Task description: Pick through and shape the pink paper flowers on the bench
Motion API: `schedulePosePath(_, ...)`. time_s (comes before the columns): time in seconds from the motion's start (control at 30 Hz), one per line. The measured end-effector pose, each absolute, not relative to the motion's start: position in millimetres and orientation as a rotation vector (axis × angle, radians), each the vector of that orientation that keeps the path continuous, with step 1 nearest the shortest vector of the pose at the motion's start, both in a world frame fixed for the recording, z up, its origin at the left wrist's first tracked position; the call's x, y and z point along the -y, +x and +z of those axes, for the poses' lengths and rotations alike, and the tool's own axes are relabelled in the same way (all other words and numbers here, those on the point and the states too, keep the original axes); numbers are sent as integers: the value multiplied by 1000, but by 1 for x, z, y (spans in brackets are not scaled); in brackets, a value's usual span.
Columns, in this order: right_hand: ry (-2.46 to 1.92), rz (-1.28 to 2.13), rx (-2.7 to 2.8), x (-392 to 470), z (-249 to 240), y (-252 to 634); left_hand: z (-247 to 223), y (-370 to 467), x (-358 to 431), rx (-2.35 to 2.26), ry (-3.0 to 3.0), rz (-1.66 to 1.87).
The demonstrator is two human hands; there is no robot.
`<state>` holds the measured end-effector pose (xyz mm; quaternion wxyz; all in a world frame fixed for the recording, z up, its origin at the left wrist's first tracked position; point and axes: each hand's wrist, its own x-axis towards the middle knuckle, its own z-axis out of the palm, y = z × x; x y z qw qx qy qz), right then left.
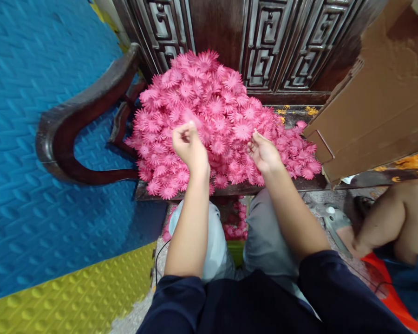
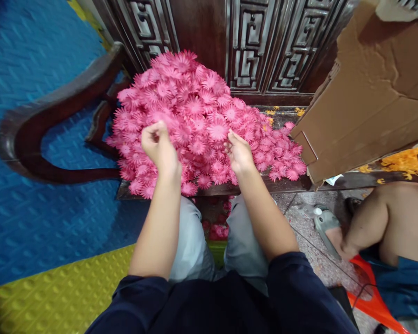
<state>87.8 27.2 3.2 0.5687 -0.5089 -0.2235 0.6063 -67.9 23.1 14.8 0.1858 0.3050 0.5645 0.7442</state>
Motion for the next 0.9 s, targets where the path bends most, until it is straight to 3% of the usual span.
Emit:
schedulePosePath(0.27, -1249, 1435, 710, -23, -1, 78, 16, -68, -21, -2016, 1421, 1680)
schedulePosePath(0.47, -1161, 1340, 747, -20, 0, 73, 15, -36, -5, -1656, 1766, 1397)
schedulePosePath(0.9, -1113, 1128, 911, -18, 3, 69, 8, -40, -11, -1655, 1682, 1395)
